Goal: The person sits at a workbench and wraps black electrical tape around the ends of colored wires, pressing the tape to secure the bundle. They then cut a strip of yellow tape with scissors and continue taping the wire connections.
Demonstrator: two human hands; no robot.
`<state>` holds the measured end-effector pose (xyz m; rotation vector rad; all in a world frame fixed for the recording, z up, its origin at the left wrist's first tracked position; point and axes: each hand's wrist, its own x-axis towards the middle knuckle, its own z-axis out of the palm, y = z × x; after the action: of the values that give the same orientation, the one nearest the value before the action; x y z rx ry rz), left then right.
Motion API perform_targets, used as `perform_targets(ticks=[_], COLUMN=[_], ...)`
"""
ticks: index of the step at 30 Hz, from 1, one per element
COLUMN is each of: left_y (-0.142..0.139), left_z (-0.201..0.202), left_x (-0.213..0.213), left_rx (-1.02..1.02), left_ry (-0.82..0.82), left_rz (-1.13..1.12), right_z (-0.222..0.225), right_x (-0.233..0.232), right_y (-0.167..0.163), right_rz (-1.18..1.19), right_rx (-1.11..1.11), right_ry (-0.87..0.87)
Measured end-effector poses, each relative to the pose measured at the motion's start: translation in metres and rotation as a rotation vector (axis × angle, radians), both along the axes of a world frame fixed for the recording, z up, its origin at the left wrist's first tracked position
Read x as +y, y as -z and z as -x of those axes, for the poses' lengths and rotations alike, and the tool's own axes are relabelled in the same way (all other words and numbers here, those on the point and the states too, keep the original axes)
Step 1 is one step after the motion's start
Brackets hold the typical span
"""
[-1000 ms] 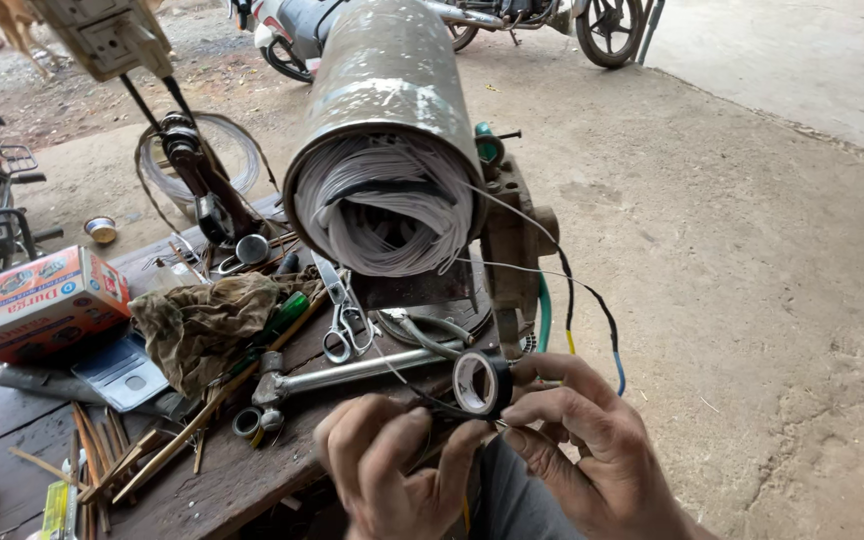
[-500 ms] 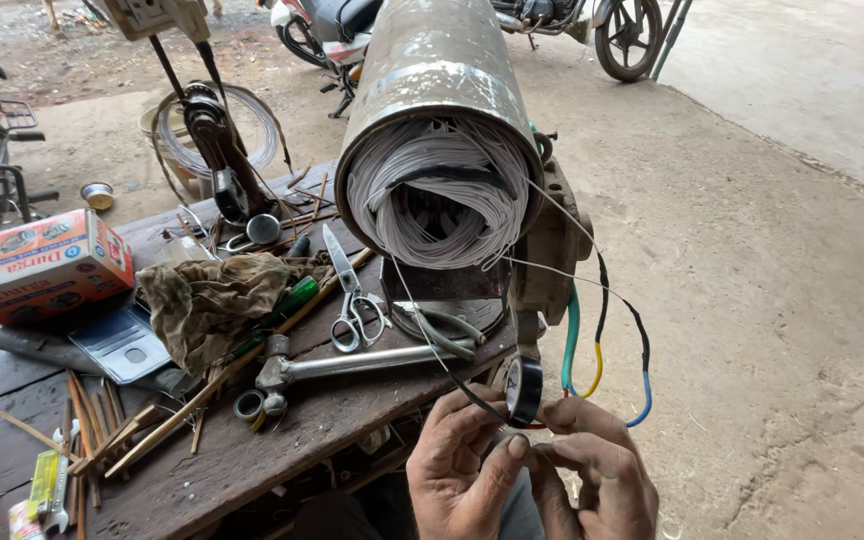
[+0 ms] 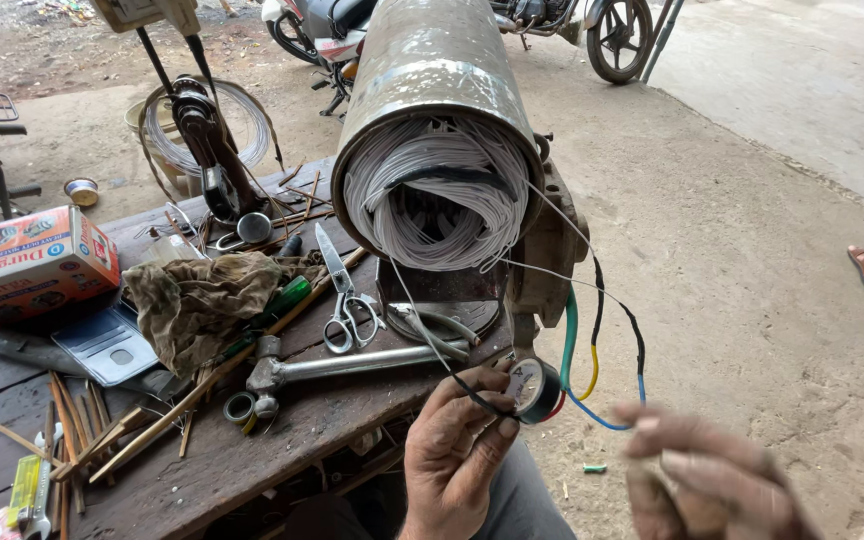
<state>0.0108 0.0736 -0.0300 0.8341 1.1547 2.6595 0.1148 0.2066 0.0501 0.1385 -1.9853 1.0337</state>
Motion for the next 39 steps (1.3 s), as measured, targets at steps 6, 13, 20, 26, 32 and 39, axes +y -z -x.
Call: perform_targets(ticks=[6, 13, 20, 26, 32, 39], left_y=[-0.001, 0.009, 0.024, 0.019, 0.008, 0.004], left_z=[0.003, 0.003, 0.0, 0.003, 0.003, 0.004], left_x=[-0.003, 0.003, 0.018, 0.028, 0.028, 0.023], left_rx=[0.009, 0.012, -0.21, -0.207, -0.097, 0.006], left_ry=[0.071, 0.039, 0.305, 0.378, 0.33, 0.291], left_rz=[-0.023, -0.129, -0.271, -0.27, -0.109, -0.078], right_z=[0.063, 0.091, 0.07, 0.063, 0.057, 0.064], right_x=[0.04, 0.041, 0.029, 0.04, 0.038, 0.044], right_y=[-0.052, -0.054, -0.061, -0.062, -0.071, -0.069], right_rz=[-0.487, -0.811, -0.848, -0.979, -0.82, -0.417], right_rx=[-0.471, -0.687, -0.982, -1.018, -1.142, -1.092], right_ry=[-0.222, -0.576, -0.419, -0.353, -0.25, -0.333])
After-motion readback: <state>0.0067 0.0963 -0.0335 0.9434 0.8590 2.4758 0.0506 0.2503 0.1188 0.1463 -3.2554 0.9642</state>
